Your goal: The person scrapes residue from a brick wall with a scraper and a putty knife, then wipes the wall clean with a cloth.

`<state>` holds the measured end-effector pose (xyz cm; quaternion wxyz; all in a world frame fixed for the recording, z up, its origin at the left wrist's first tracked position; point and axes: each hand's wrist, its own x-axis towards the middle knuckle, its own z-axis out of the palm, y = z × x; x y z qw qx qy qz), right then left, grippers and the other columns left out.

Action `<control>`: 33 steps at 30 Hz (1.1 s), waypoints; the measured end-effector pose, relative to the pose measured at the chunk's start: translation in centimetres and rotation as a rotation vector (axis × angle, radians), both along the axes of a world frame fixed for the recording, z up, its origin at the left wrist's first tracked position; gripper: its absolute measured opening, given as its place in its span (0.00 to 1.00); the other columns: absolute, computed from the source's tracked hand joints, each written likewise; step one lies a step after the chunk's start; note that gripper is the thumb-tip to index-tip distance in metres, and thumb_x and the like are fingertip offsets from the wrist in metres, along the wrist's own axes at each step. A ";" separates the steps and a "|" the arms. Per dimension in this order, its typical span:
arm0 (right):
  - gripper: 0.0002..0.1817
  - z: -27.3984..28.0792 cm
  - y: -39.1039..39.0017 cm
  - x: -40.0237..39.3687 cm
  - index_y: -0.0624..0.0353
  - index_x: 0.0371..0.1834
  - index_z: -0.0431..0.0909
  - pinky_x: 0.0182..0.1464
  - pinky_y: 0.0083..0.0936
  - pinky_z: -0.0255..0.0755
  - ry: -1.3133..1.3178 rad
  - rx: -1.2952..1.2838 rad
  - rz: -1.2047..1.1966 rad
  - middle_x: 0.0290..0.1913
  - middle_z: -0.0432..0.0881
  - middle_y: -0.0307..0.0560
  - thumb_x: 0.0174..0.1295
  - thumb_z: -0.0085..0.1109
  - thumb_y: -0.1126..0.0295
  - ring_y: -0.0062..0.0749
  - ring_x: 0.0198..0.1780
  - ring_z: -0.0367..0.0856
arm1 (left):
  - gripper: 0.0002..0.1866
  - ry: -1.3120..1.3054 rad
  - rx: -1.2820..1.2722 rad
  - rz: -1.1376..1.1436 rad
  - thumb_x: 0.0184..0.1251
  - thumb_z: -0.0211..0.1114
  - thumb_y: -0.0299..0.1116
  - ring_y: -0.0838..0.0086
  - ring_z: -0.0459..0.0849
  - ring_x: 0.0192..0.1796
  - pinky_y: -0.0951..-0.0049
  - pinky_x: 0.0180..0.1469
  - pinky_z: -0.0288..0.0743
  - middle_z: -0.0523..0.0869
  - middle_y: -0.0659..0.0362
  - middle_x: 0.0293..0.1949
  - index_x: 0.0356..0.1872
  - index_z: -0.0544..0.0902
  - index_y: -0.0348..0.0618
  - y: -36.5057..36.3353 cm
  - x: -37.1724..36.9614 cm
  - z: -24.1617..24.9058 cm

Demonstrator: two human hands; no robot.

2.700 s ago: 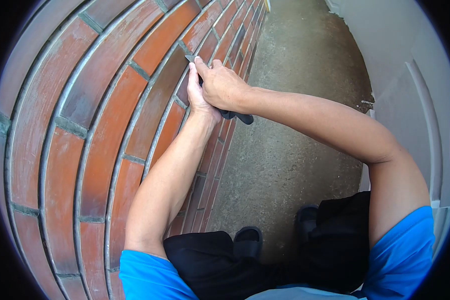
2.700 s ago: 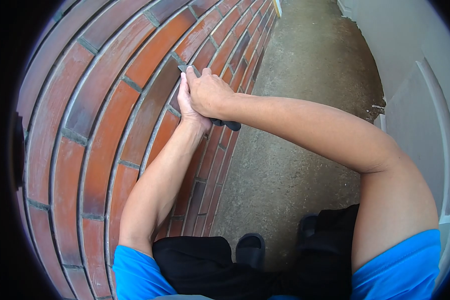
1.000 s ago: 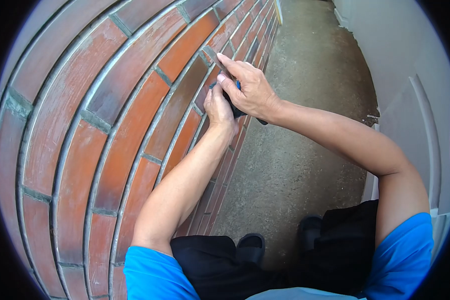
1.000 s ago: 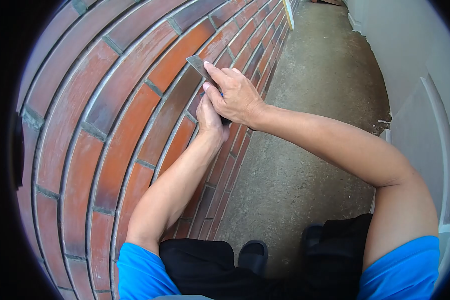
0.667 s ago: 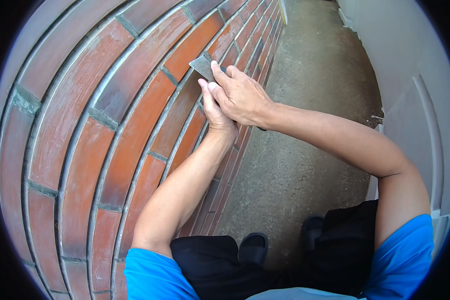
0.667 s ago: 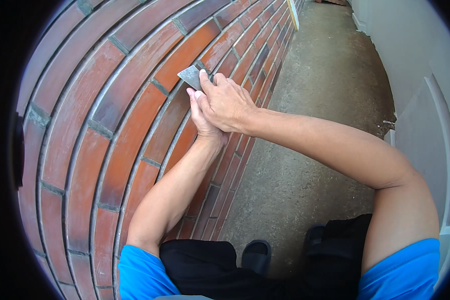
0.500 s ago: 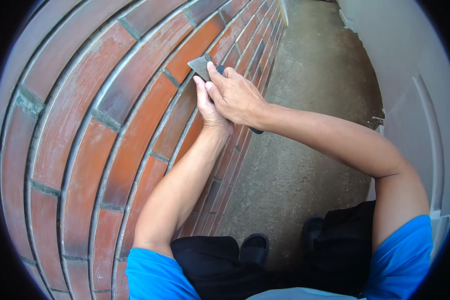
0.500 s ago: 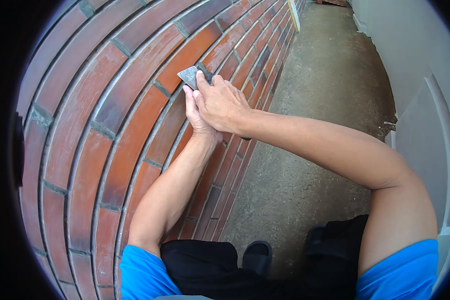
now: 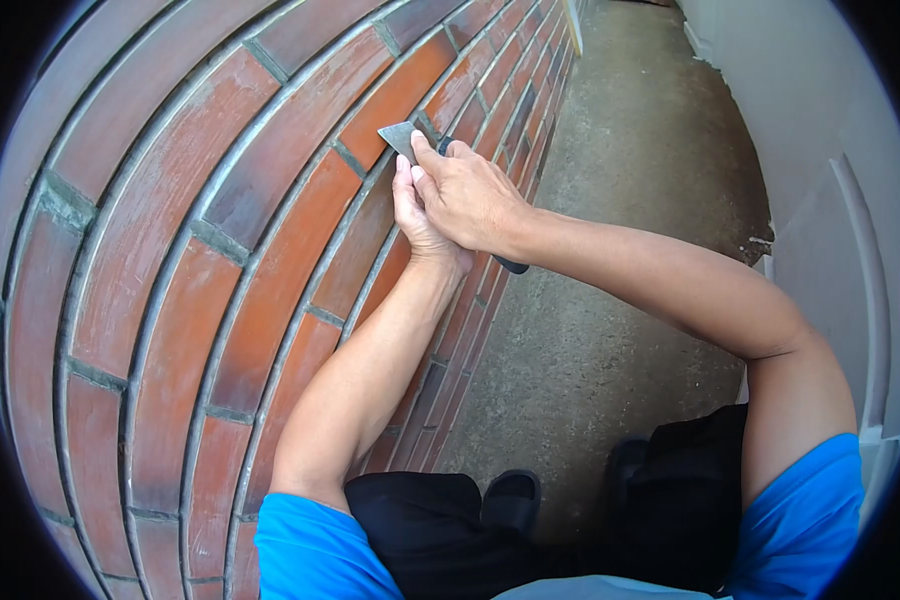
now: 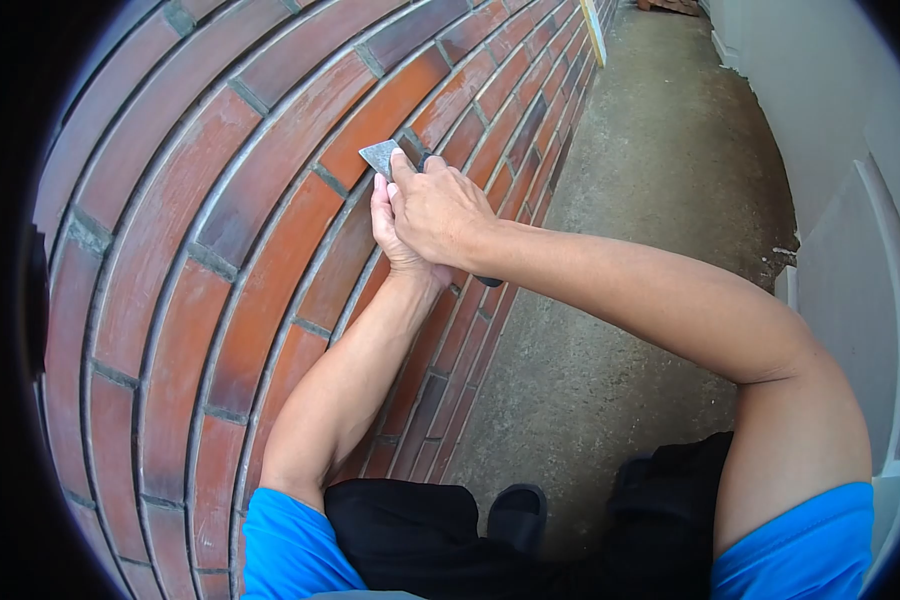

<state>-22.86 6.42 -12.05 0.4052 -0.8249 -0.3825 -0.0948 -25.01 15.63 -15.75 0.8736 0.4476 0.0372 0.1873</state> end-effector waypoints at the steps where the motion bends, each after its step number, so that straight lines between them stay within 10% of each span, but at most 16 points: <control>1: 0.29 -0.2 0.0 0.1 0.64 0.76 0.63 0.44 0.41 0.77 0.006 -0.002 0.005 0.43 0.77 0.62 0.78 0.39 0.59 0.45 0.39 0.82 | 0.33 0.004 -0.008 0.002 0.73 0.43 0.68 0.68 0.80 0.60 0.61 0.61 0.74 0.81 0.59 0.54 0.60 0.75 0.54 -0.1 0.0 -0.1; 33: 0.29 -0.6 0.3 -0.1 0.69 0.75 0.62 0.42 0.40 0.80 -0.094 -0.006 -0.011 0.42 0.79 0.67 0.77 0.39 0.60 0.47 0.37 0.84 | 0.34 0.012 -0.046 0.025 0.73 0.41 0.68 0.67 0.79 0.61 0.59 0.62 0.73 0.81 0.58 0.55 0.60 0.75 0.52 -0.8 0.2 0.4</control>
